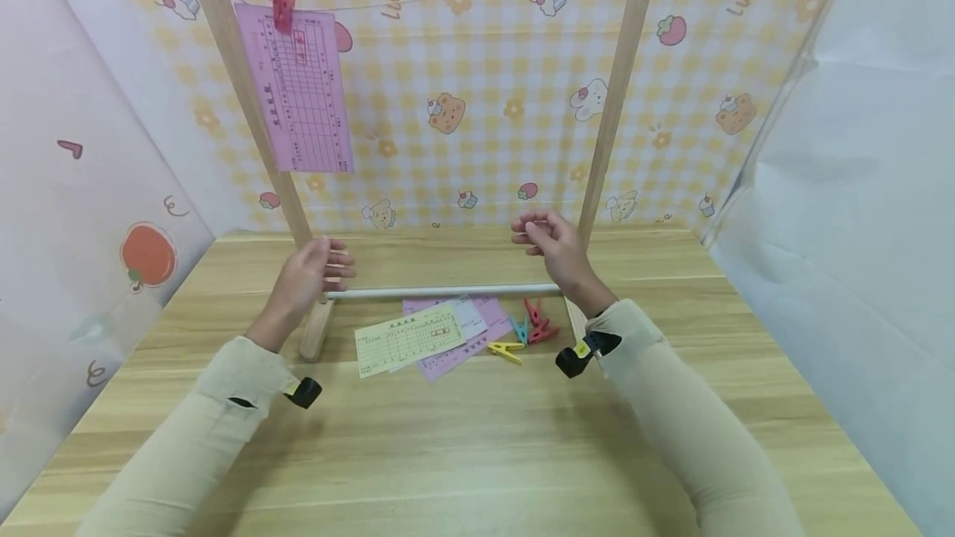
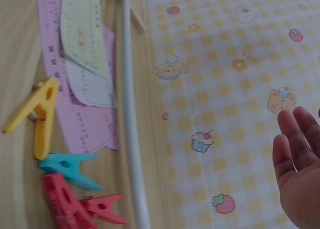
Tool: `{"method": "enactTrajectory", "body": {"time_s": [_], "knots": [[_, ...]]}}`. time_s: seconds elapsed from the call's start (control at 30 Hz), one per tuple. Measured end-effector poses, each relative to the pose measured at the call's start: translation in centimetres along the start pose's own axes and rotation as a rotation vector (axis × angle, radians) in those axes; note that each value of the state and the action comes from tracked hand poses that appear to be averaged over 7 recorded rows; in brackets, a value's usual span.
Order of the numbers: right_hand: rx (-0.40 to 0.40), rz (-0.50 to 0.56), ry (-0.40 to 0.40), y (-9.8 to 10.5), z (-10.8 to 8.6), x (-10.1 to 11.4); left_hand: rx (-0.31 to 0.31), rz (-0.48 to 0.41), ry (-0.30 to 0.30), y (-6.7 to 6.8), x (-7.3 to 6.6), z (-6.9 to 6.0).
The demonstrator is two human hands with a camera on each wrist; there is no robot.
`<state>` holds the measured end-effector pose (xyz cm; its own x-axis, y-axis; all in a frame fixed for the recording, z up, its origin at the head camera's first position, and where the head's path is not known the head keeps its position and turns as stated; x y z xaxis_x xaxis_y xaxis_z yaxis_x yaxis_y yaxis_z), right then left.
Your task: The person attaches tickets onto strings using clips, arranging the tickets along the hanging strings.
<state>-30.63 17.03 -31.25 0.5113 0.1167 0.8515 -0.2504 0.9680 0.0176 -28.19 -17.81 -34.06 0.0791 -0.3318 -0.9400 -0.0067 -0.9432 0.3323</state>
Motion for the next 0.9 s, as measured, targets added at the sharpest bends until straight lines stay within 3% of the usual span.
{"method": "enactTrajectory", "body": {"time_s": [0.2,0.37,0.9], "knots": [[0.011,-0.062,-0.074,0.4,-1.9,-1.5,0.011,0.010,0.019,-1.0,1.0,-0.2],[0.022,-0.086,-0.137,0.7,-3.3,-3.0,0.024,0.070,0.011,-1.6,2.0,-0.5],[0.067,-0.214,-0.251,0.7,-7.3,-5.9,0.026,0.110,0.063,-2.6,4.1,-0.9]]}}
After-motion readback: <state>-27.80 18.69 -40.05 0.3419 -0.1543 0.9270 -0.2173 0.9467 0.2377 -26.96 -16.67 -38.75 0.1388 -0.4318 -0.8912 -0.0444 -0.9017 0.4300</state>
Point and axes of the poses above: each hand's wrist, its own z-axis towards the middle knuckle, its own y-axis out of the back of the hand, x = y × z, the point moved 6 cm from there along z, towards the middle knuckle, and after that the axes turned 11 degrees about y, right-handed, at the moved point
